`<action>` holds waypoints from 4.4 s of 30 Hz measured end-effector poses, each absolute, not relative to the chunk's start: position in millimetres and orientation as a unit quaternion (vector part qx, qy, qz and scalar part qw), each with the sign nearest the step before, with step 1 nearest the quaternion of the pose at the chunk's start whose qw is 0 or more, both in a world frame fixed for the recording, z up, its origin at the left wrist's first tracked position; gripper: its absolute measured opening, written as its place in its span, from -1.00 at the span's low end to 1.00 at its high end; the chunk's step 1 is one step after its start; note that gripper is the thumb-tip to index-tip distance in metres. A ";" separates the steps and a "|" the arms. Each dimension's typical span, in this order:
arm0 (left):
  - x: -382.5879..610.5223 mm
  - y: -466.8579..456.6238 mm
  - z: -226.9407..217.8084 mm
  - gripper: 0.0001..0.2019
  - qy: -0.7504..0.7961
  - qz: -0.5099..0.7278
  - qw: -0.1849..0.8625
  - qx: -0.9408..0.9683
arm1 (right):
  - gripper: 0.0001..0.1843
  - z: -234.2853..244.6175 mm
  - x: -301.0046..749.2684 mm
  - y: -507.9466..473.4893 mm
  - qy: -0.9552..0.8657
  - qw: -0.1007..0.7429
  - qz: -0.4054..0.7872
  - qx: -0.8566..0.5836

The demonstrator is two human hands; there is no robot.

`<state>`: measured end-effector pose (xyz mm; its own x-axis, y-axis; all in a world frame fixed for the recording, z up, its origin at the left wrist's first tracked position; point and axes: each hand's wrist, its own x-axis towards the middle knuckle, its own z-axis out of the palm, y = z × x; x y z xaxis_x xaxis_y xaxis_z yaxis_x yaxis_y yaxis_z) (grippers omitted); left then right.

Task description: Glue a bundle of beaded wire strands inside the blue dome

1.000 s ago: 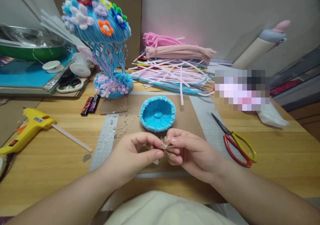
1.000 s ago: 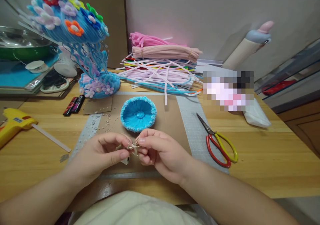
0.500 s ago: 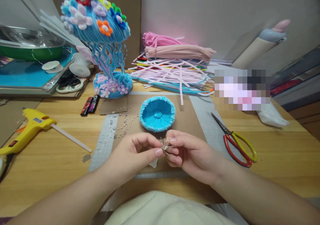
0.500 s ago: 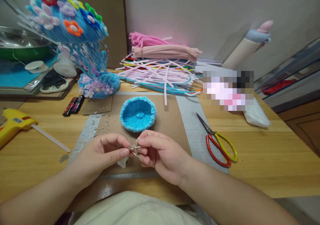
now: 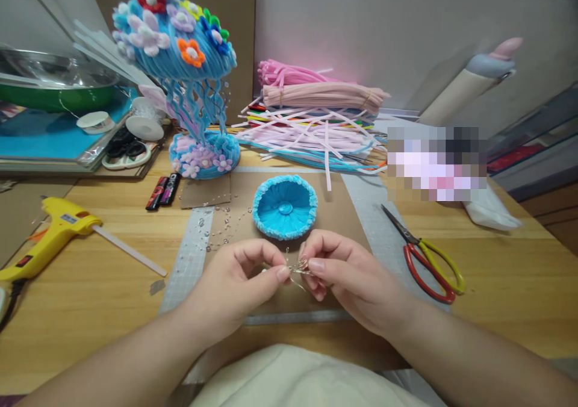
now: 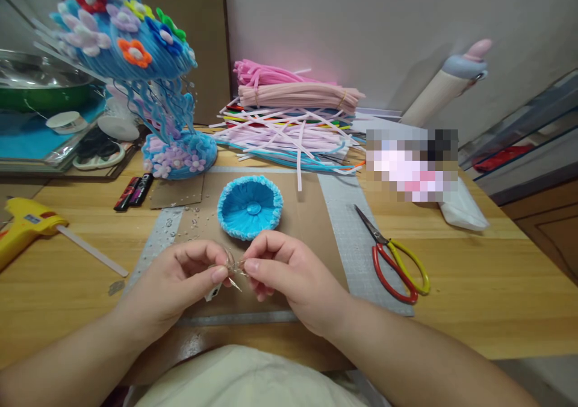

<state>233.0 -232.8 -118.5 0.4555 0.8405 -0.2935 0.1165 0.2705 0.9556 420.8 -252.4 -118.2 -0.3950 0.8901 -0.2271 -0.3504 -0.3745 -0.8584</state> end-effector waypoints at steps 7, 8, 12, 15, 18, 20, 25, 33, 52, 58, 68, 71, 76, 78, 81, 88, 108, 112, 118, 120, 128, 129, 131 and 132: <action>232.6 -236.3 -114.8 -0.92 0.367 0.390 0.454 0.711 | -0.82 -114.7 421.2 -253.3 -0.468 0.426 0.685 -0.361; 232.5 -235.9 -113.7 -0.90 0.343 0.411 0.410 0.739 | -0.85 -113.6 421.1 -253.3 -0.480 0.429 0.674 -0.362; 231.5 -234.4 -110.1 -0.85 0.276 0.427 0.359 0.783 | -0.95 -110.9 423.4 -251.5 -0.533 0.435 0.636 -0.349; 231.4 -234.9 -109.1 -0.87 0.272 0.407 0.457 0.743 | -0.91 -112.1 426.9 -249.1 -0.512 0.409 0.684 -0.321; 232.1 -235.5 -110.0 -0.89 0.262 0.381 0.532 0.709 | -0.88 -114.8 428.8 -248.1 -0.458 0.378 0.746 -0.303; 232.5 -235.2 -111.4 -0.90 0.264 0.376 0.539 0.706 | -0.85 -115.5 428.3 -248.7 -0.437 0.375 0.758 -0.307; 231.8 -233.6 -113.4 -0.87 0.266 0.419 0.392 0.775 | -0.86 -108.7 424.4 -252.3 -0.529 0.421 0.636 -0.371; 227.0 -237.0 -108.7 -0.78 0.242 0.420 0.183 0.855 | -0.83 -103.1 422.6 -257.7 -0.697 0.466 0.413 -0.356; 227.2 -237.4 -102.9 -0.80 0.246 0.412 0.156 0.863 | -0.80 -95.9 425.2 -257.8 -0.767 0.449 0.348 -0.297; 226.2 -237.0 -102.9 -0.77 0.220 0.407 0.171 0.870 | -0.78 -100.4 423.2 -256.9 -0.722 0.461 0.426 -0.291; 236.2 -239.0 -109.6 -0.92 0.347 0.330 0.470 0.741 | -0.90 -103.4 427.1 -254.3 -0.696 0.441 0.470 -0.318; 236.7 -239.1 -110.6 -0.92 0.373 0.330 0.483 0.721 | -0.90 -103.0 428.6 -254.5 -0.710 0.449 0.422 -0.341; 234.0 -238.1 -109.4 -0.92 0.365 0.314 0.533 0.696 | -0.93 -97.1 435.6 -250.5 -0.717 0.391 0.445 -0.367; 233.2 -237.5 -108.7 -0.93 0.355 0.294 0.559 0.689 | -0.90 -94.0 437.9 -248.5 -0.713 0.361 0.476 -0.367; 233.1 -236.9 -107.9 -0.94 0.335 0.260 0.593 0.685 | -0.87 -91.6 439.1 -247.2 -0.697 0.335 0.521 -0.360; 234.9 -237.7 -107.7 -0.92 0.334 0.199 0.641 0.662 | -0.77 -96.5 434.2 -249.9 -0.670 0.341 0.558 -0.350; 236.2 -237.6 -110.9 -0.93 0.319 0.310 0.564 0.696 | -0.82 -116.5 423.8 -252.0 -0.525 0.449 0.636 -0.342; 234.2 -237.6 -112.3 -0.90 0.325 0.367 0.449 0.747 | -0.90 -113.3 425.9 -254.2 -0.560 0.434 0.599 -0.374; 232.8 -236.5 -113.4 -0.89 0.319 0.391 0.375 0.778 | -0.92 -109.5 422.7 -256.7 -0.589 0.405 0.568 -0.408; 232.6 -237.1 -112.6 -0.89 0.322 0.378 0.367 0.787 | -0.93 -110.1 421.6 -256.2 -0.582 0.400 0.568 -0.423; 236.5 -239.5 -112.3 -0.95 0.364 0.286 0.550 0.695 | -0.91 -112.1 414.1 -258.0 -0.590 0.364 0.551 -0.464; 237.3 -239.4 -112.6 -0.93 0.375 0.281 0.560 0.683 | -0.90 -112.1 413.1 -258.5 -0.601 0.360 0.537 -0.470; 238.7 -239.3 -113.3 -0.92 0.394 0.265 0.573 0.668 | -0.88 -112.8 411.6 -259.1 -0.621 0.353 0.514 -0.475; 239.3 -239.3 -113.7 -0.92 0.400 0.255 0.577 0.665 | -0.87 -113.5 411.1 -259.3 -0.628 0.352 0.506 -0.475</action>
